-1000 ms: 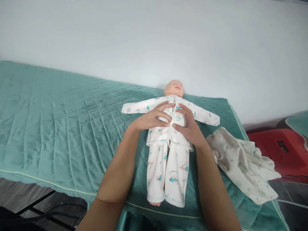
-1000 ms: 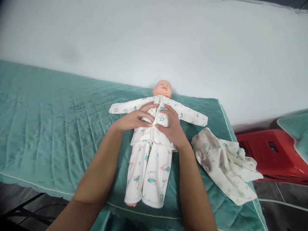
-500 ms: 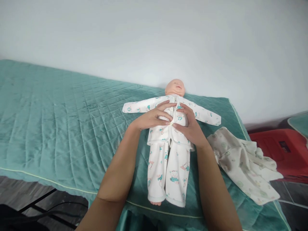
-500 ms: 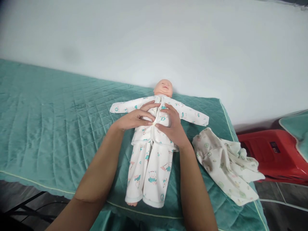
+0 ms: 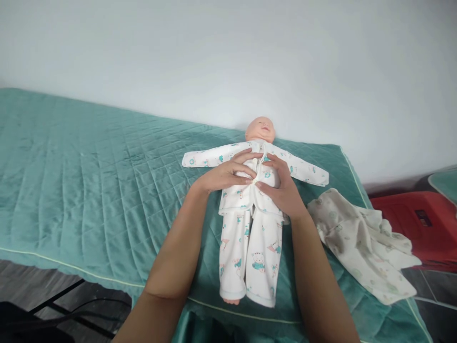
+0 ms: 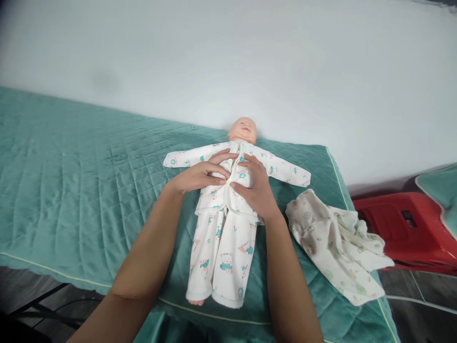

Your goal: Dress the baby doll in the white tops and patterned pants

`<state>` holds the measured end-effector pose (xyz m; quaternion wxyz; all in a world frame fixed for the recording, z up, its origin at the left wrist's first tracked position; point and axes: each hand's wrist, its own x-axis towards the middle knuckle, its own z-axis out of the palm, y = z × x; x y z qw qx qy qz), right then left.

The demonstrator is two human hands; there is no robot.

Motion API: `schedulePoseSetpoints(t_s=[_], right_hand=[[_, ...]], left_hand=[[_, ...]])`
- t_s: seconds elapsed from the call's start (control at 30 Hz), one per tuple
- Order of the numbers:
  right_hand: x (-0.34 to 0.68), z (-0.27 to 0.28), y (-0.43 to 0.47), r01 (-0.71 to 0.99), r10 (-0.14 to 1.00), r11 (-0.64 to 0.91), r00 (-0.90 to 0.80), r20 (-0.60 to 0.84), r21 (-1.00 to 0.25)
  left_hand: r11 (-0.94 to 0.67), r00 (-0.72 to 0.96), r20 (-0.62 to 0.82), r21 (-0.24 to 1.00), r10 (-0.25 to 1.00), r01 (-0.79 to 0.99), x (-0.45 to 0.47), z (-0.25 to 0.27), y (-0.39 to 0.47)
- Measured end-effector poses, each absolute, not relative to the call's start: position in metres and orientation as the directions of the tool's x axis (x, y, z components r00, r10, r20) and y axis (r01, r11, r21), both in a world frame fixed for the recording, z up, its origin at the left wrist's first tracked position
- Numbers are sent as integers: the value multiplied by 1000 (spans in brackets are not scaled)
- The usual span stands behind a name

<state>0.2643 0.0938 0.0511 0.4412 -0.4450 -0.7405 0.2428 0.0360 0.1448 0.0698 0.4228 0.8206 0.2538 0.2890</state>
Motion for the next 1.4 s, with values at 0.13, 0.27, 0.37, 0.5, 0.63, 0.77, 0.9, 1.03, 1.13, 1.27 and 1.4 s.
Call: schedulePoseSetpoints(t_s=[0.13,0.27,0.37,0.5,0.63,0.77,0.9,1.03,1.13,1.27,1.4], right_hand=[[264,51,94,458,872,487,-211,442,-743],[264,51,93,475,874,481,-196,444,-737],[263,52,93,481,878,473,-191,438,-738],[263,53,92,486,885,461,-186,428,-742],[262,53,92,489,888,454,-179,424,-745],[262,53,92,486,888,454,-175,426,-747],[262,52,92,477,884,461,-175,433,-749],[262,51,93,473,873,481,-180,454,-738],[262,50,94,485,865,492,-180,468,-723],[262,49,94,488,862,496,-178,475,-718],[262,49,94,486,859,501,-180,479,-716]], left_hand=[[-526,696,274,833,664,174,37,70,145],[-529,696,267,827,666,189,38,71,145],[-540,695,281,822,662,183,38,71,145],[-552,686,290,811,667,194,38,71,145],[-551,679,280,806,678,217,39,71,144],[-557,682,283,801,675,219,40,72,144],[-574,688,296,791,663,213,41,72,144],[-582,675,298,777,675,239,43,72,142],[-600,660,318,758,681,255,47,72,141],[-604,638,335,752,694,263,52,71,140],[-605,618,364,761,697,234,53,70,139]])
